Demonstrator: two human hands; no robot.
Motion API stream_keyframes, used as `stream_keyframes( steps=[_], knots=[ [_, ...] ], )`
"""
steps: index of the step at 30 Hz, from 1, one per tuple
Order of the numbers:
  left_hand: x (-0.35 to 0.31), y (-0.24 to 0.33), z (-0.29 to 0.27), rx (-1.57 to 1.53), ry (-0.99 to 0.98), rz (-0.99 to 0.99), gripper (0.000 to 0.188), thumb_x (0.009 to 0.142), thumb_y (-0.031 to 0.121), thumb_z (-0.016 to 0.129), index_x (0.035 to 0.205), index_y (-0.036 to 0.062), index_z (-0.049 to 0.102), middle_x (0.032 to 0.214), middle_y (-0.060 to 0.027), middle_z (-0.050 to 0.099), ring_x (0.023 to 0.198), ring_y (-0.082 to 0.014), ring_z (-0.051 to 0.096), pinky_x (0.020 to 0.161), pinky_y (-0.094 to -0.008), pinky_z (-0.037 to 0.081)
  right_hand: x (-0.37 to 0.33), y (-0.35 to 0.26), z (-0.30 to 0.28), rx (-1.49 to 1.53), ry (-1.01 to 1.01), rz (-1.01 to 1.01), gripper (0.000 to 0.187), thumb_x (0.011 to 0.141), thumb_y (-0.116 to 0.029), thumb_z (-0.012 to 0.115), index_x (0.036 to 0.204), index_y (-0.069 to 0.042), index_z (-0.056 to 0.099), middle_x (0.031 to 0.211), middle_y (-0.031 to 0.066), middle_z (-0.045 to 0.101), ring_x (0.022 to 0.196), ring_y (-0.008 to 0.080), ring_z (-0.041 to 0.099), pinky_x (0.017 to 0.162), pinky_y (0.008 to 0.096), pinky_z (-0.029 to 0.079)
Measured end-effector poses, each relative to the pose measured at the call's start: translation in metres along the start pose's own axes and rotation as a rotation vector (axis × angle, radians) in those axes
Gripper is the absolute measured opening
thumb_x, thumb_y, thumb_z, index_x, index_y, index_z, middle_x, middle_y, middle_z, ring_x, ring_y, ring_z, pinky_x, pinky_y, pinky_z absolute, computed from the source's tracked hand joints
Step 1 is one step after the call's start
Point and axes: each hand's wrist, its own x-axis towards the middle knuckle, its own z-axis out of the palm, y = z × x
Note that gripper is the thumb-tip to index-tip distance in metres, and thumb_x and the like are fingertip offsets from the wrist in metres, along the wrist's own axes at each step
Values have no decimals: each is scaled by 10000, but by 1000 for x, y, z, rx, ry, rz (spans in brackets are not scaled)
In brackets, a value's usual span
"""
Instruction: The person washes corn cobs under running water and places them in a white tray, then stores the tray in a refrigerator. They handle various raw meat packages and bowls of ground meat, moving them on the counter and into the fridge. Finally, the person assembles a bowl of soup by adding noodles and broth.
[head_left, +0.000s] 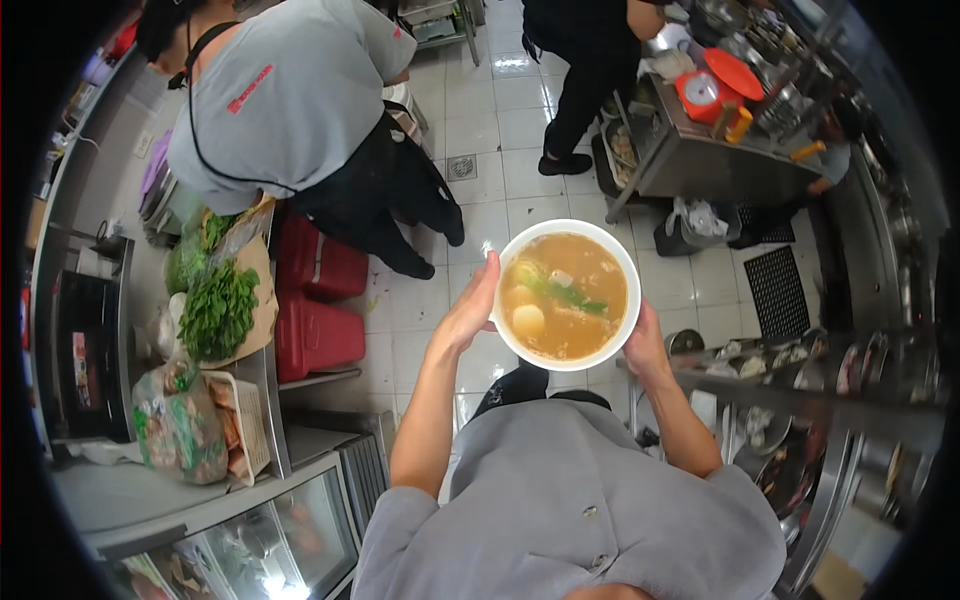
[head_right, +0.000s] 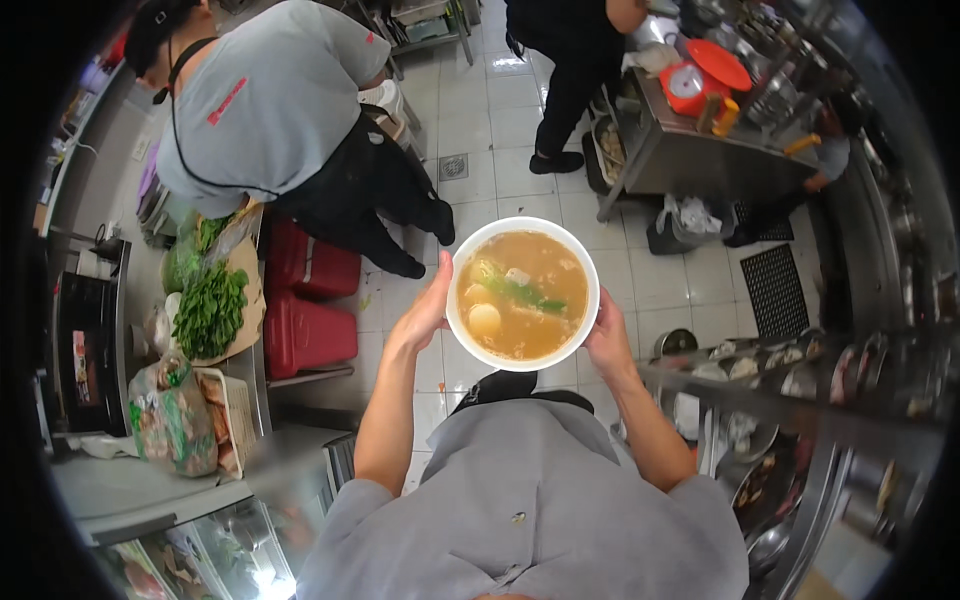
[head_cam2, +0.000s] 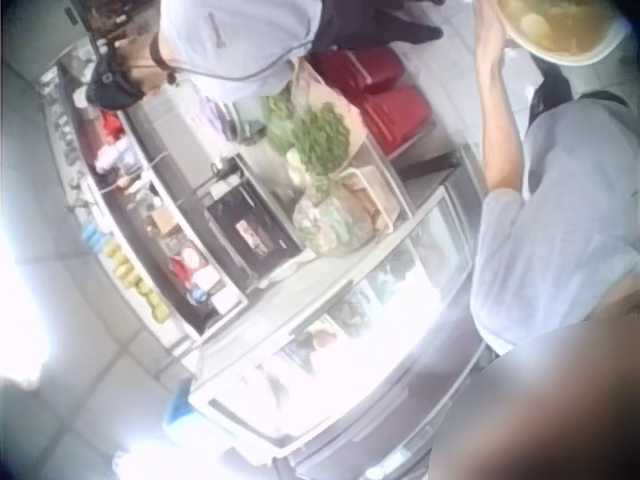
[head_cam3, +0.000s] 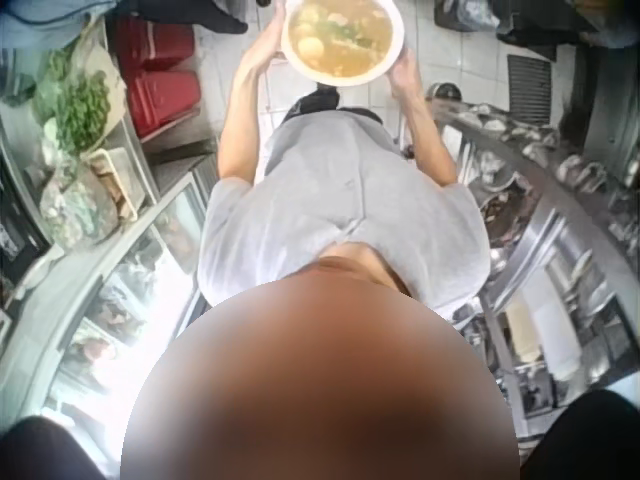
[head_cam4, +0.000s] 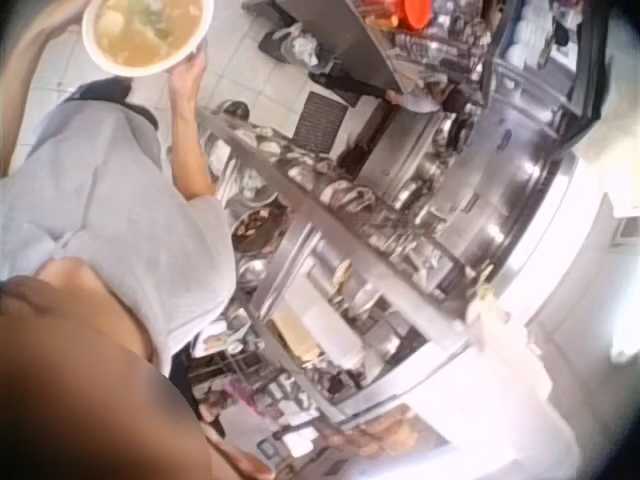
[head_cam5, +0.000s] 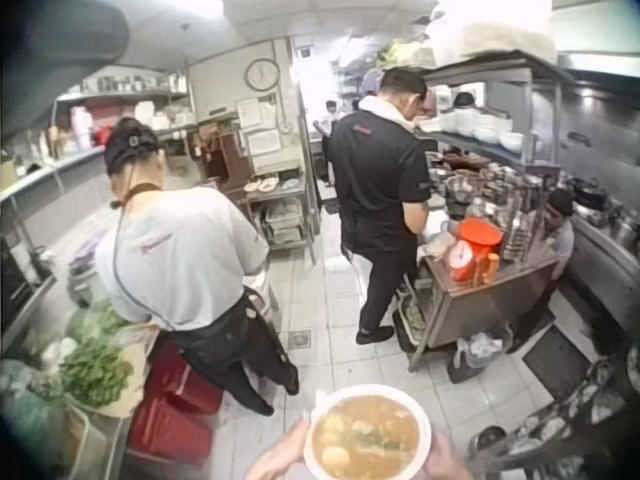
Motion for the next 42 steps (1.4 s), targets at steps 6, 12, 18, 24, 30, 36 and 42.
stream_keyframes(
  steps=[6,12,18,24,30,36,42],
  knots=[
    [93,44,-44,-31,74,7,846,870,716,205,1366,44,342,1353,-187,404,1229,-310,431,884,-543,439,120,-14,6,42,-56,-10,418,860,15,552,1264,15,442,1170,89,565,1042,151,563,880,276,482],
    [130,70,-74,-237,134,36,912,803,803,135,1286,116,490,1315,-137,473,1114,-258,514,831,-442,483,223,-31,4,-50,-178,37,345,853,-23,579,1189,33,522,1149,93,595,1033,166,571,918,303,448],
    [172,25,-76,-521,451,188,613,943,583,275,1299,115,450,1045,-49,584,886,-122,563,575,-246,505,296,-57,24,-169,-459,43,366,882,-61,552,1218,63,479,1168,111,577,1048,175,565,911,299,447],
    [110,18,-62,-719,686,200,530,992,469,270,1298,73,445,996,-19,593,851,-73,550,658,-219,475,322,-66,80,-185,-794,148,326,884,-17,516,1199,57,482,1144,119,591,1030,182,585,886,302,469],
    [50,-47,-59,-820,1228,460,390,1013,300,300,1183,7,494,1100,-83,564,1038,-128,492,930,-271,379,291,-47,183,-251,-1064,335,328,861,44,501,1188,59,484,1114,119,596,997,181,596,858,292,485],
    [-56,-79,-50,-889,1621,459,368,1018,287,302,1126,5,511,1007,-54,559,939,-105,499,847,-249,409,225,-2,283,-234,-1369,498,296,870,45,497,1165,44,520,1096,135,614,952,176,619,826,302,520],
    [-139,-124,-38,-980,1872,500,296,969,188,429,1188,-3,486,1056,-95,582,967,-137,562,812,-259,476,135,16,373,-305,-1677,643,414,905,38,442,1311,-45,439,1117,83,597,994,143,591,816,273,509]
  ],
)
